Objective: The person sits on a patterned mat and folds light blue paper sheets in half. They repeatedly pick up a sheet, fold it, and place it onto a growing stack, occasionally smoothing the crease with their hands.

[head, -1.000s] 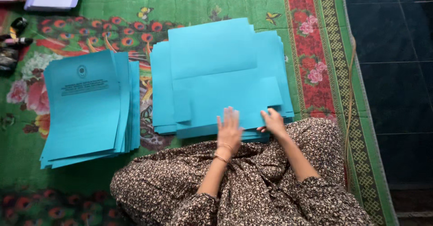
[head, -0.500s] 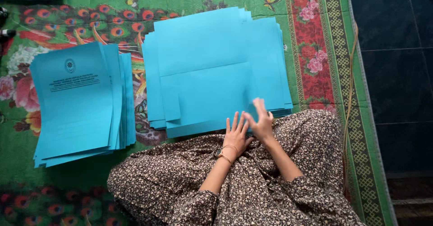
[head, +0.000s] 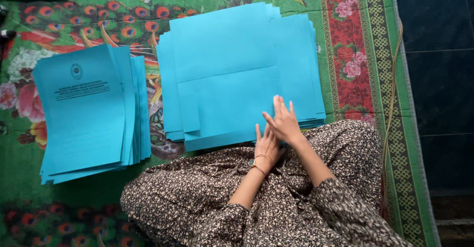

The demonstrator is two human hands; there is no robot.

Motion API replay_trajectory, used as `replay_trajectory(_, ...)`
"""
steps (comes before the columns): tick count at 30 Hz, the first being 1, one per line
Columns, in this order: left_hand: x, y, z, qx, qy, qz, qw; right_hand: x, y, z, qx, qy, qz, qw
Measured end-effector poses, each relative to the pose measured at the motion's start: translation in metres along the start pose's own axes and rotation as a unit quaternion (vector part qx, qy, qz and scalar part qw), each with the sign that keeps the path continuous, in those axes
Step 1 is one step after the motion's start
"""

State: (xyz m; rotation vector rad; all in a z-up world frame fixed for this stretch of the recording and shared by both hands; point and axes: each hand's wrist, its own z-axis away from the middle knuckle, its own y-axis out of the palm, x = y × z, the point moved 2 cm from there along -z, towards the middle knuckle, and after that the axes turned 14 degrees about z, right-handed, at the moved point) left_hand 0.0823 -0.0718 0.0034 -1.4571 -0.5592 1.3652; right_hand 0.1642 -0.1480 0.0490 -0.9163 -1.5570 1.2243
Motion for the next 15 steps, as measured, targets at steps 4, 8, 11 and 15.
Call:
replay_trajectory(4, -0.005, -0.019, -0.001, -0.004, 0.004, 0.026, 1.000, -0.012, 0.012, -0.044, 0.014, 0.009, -0.013, 1.000)
replay_trajectory(8, -0.004, -0.029, 0.003, -0.031, 0.030, 0.056, 0.997, -0.036, 0.040, -0.102, -0.013, 0.051, 0.015, 0.999)
replay_trajectory(11, 0.003, -0.026, 0.007, -0.085, 0.066, 0.116, 0.987, -0.074, 0.087, -0.151, -0.078, 0.102, -0.036, 0.991)
replay_trajectory(15, 0.019, -0.022, 0.002, -0.117, 0.116, 0.174, 0.971, -0.160, 0.191, -0.221, -0.052, 0.309, -0.246, 0.917)
